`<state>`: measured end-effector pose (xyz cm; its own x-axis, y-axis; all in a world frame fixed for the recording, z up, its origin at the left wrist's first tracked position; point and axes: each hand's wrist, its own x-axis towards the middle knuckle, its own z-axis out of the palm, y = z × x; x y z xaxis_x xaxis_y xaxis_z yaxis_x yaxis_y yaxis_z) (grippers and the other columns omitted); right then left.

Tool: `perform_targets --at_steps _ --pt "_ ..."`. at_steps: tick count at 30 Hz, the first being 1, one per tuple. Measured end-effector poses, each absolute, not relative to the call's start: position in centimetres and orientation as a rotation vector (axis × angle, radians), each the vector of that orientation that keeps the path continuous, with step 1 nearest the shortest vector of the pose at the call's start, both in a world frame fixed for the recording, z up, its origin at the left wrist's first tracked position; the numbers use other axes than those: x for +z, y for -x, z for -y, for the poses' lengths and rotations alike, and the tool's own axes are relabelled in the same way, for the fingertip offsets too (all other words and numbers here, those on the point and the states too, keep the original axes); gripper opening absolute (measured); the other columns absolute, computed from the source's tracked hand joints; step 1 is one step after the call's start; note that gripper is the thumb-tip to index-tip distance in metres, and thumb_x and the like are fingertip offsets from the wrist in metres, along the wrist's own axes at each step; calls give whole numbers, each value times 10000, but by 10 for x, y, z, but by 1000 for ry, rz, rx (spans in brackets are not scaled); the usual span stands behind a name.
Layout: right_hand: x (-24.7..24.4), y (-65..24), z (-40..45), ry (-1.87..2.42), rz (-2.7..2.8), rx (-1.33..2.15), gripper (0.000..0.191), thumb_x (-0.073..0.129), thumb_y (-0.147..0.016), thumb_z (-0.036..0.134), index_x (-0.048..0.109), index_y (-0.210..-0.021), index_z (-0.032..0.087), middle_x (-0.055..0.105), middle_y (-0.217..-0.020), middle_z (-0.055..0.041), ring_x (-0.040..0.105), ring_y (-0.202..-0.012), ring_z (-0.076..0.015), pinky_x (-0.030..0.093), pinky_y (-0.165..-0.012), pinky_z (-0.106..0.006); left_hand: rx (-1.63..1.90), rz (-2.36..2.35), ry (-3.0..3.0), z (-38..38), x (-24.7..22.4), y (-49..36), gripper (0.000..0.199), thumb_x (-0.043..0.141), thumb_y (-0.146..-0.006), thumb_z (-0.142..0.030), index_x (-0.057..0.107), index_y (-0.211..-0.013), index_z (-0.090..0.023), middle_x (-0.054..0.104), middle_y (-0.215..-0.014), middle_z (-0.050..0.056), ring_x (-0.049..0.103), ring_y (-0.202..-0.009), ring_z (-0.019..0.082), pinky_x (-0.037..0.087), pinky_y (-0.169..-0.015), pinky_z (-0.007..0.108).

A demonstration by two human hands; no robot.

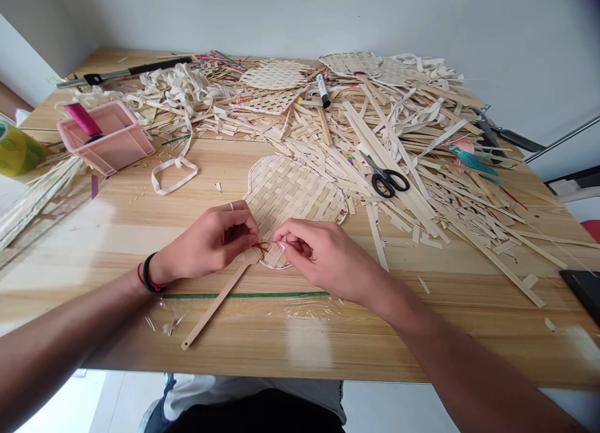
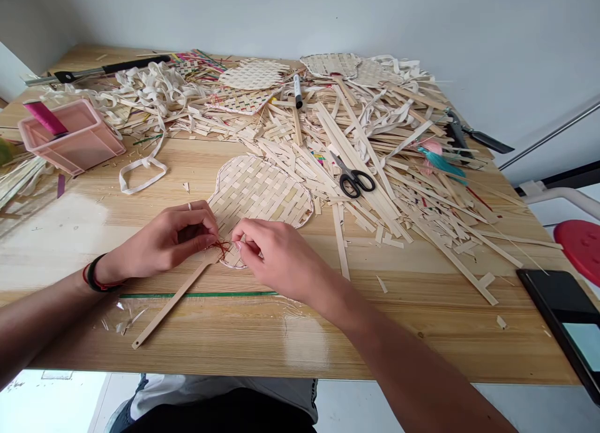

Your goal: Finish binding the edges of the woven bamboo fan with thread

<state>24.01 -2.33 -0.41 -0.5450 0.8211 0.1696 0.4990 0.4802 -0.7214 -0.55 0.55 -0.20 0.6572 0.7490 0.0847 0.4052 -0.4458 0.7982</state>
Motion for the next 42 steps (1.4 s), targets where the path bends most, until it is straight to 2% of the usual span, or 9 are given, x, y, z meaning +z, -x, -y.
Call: perform_targets --at_steps 5,21,42 --pt "-4 -240 24 1097 2225 861 126 580 -983 83 656 -914 157 501 -671 65 433 -602 -91 357 -640 -267 573 -898 -2075 -5 -1 5 134 631 -1008 -209 710 -915 -153 655 -886 26 580 -720 124 452 -667 265" --pt "-1 -242 23 1102 2221 861 129 586 -987 104 674 -911 160 506 -677 61 435 -604 -95 359 -631 -269 557 -905 -2088 -5 -1 4 143 617 -1012 -206 718 -928 -151 678 -913 43 613 -766 139 471 -703 281" --pt "4 -244 22 1079 2263 864 148 578 -944 88 610 -836 184 478 -676 64 405 -581 -84 352 -615 -256 586 -897 -2160 -4 -4 4 152 620 -1015 -199 739 -934 -151 673 -916 57 604 -754 139 470 -704 274"
